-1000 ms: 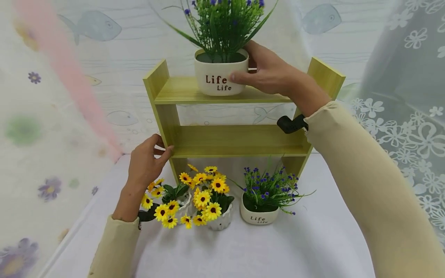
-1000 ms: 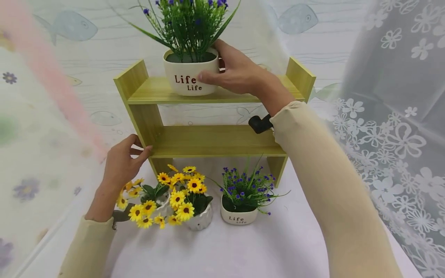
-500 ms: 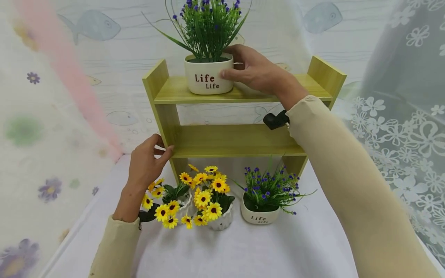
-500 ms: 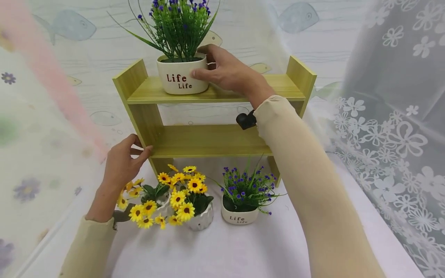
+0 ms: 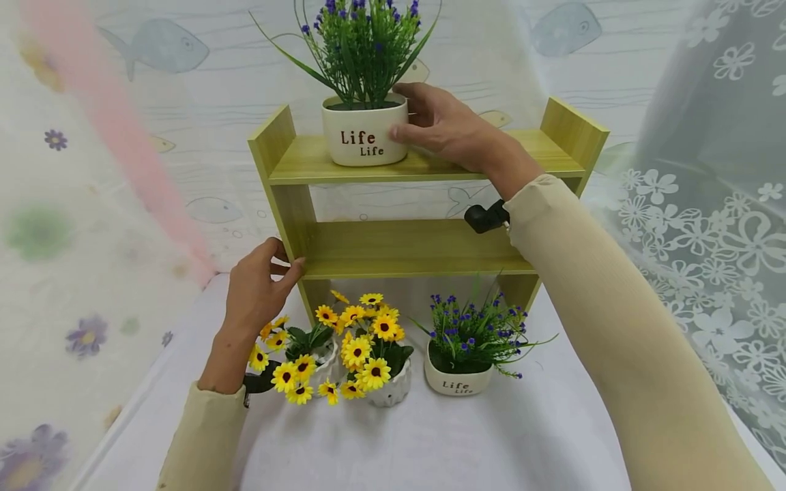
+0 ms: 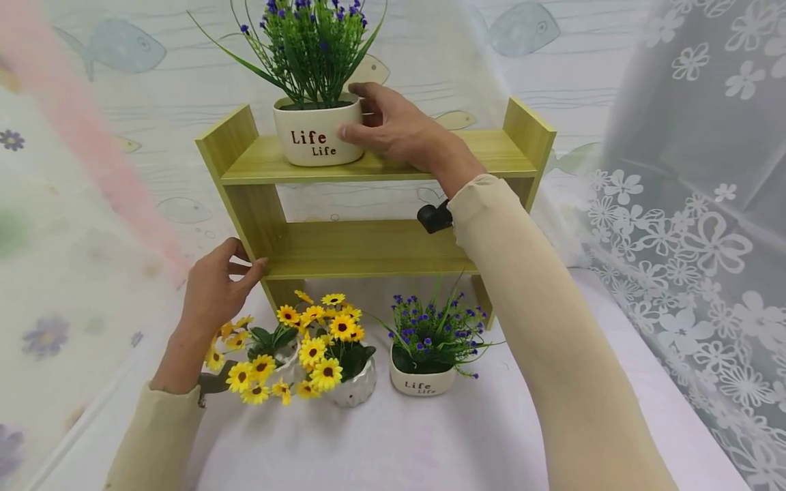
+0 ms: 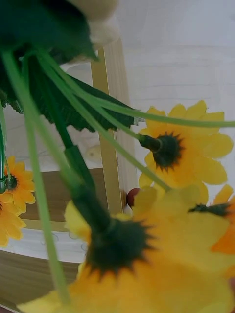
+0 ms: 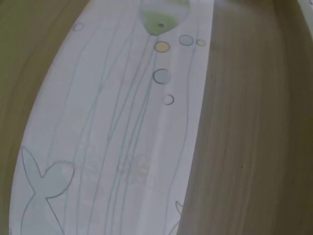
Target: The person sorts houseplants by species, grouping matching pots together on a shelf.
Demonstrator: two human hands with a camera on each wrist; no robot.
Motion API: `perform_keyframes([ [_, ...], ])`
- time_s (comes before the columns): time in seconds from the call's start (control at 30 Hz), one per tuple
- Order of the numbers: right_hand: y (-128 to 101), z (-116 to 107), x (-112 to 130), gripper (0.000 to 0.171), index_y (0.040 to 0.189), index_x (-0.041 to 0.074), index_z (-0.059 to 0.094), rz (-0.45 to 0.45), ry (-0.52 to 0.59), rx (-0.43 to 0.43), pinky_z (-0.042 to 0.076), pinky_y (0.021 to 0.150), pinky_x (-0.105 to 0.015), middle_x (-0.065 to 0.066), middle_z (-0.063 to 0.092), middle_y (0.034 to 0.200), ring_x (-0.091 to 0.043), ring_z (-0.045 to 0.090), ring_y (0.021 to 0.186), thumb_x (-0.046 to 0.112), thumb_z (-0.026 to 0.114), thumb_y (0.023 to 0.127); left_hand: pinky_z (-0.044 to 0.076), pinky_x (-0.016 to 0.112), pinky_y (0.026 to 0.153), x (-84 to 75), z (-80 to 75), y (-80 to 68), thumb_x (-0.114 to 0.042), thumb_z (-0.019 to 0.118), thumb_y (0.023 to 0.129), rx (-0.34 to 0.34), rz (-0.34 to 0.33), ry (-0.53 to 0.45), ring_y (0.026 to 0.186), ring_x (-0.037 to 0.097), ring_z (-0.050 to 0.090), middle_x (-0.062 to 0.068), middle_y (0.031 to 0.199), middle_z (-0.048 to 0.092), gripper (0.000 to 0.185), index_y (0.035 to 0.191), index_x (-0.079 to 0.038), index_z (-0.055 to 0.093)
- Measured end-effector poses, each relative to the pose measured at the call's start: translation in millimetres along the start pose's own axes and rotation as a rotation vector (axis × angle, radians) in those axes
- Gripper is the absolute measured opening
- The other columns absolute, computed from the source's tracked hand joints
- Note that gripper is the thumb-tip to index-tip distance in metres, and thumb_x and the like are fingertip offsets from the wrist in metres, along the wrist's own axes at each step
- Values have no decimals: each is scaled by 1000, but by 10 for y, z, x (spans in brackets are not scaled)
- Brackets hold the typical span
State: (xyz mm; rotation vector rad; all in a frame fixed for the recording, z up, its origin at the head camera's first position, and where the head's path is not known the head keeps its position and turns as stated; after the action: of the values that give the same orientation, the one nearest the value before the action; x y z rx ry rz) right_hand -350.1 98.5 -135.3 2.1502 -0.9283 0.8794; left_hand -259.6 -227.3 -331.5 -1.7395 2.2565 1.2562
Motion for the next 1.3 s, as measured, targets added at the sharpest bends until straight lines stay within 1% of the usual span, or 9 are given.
perform_keyframes([
  [0.17, -93, -14, 10, 89, 170, 16, 21, 23, -26, -73, 36, 124, -31, -6, 37, 169, -18, 43, 153, 37, 73, 101, 61, 56, 74, 7, 0, -3, -29, 69, 105, -3, 0, 3, 91, 38, 77, 17, 106, 73, 27, 110, -3, 62],
  [0.33, -199, -25, 35, 86, 168, 13, 24, -28, -22, -154, 39, 122, -34, -6, 41, 166, -19, 46, 151, 34, 73, 100, 61, 57, 74, 4, -9, 7, -29, 69, 105, -6, 7, 3, 91, 38, 77, 18, 106, 73, 28, 111, -2, 63],
  [0.53, -329, -53, 34, 90, 168, 12, 20, -24, -133, -231, 36, 124, -32, -6, 41, 165, -20, 43, 153, 40, 71, 100, 61, 57, 75, 12, -2, 5, -29, 69, 105, -7, 2, 4, 91, 38, 77, 17, 106, 73, 28, 112, -2, 63],
  [0.63, -432, -67, 29, 88, 168, 12, 23, -38, -164, -250, 34, 125, -31, -6, 42, 165, -20, 42, 153, 39, 71, 100, 61, 57, 74, 15, 1, 4, -29, 69, 105, -6, 4, 4, 91, 38, 77, 17, 105, 72, 27, 110, -3, 62],
  [0.7, -511, -65, 31, 84, 166, 11, 27, -77, -174, -263, 33, 125, -32, -7, 44, 163, -21, 44, 152, 35, 72, 100, 61, 56, 74, 18, 2, 10, -29, 69, 105, -8, 6, 4, 91, 38, 77, 17, 105, 72, 27, 110, -3, 62],
  [0.9, -708, 19, 64, 68, 156, 3, 42, -246, -205, -275, 36, 123, -31, -12, 52, 154, -24, 50, 145, 22, 74, 99, 62, 56, 74, 24, -4, 20, -28, 70, 105, -16, 5, 2, 90, 37, 77, 16, 104, 72, 27, 111, -3, 63],
  [1.1, -860, 133, 81, 59, 147, -5, 50, -412, -200, -269, 39, 122, -35, -17, 56, 148, -26, 53, 140, 9, 75, 96, 61, 56, 75, 17, -15, 7, -29, 68, 105, -1, -4, 8, 92, 38, 77, 17, 106, 72, 28, 112, -3, 62],
  [1.17, -923, 153, 69, 57, 145, -5, 52, -448, -201, -271, 40, 121, -36, -17, 57, 146, -26, 54, 139, 10, 74, 95, 61, 57, 75, 15, -11, 0, -28, 68, 105, 10, -4, 8, 92, 38, 77, 17, 107, 72, 27, 113, -3, 62],
  [1.3, -1085, 179, 46, 57, 143, -4, 55, -478, -211, -280, 41, 120, -36, -15, 60, 142, -25, 57, 136, 13, 75, 92, 61, 56, 75, 18, 4, -5, -27, 68, 105, 30, 3, 12, 93, 37, 77, 16, 107, 71, 27, 113, -3, 61],
])
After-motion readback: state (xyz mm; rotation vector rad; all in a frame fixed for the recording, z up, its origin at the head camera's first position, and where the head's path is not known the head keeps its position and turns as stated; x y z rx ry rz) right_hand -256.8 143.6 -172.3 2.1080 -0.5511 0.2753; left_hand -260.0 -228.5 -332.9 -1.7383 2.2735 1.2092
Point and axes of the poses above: each hand's wrist, its own y-axis towards the middle knuckle, its own z-axis out of the palm, x = y × z, the point moved 2 cm from there along y, towards the middle knuckle
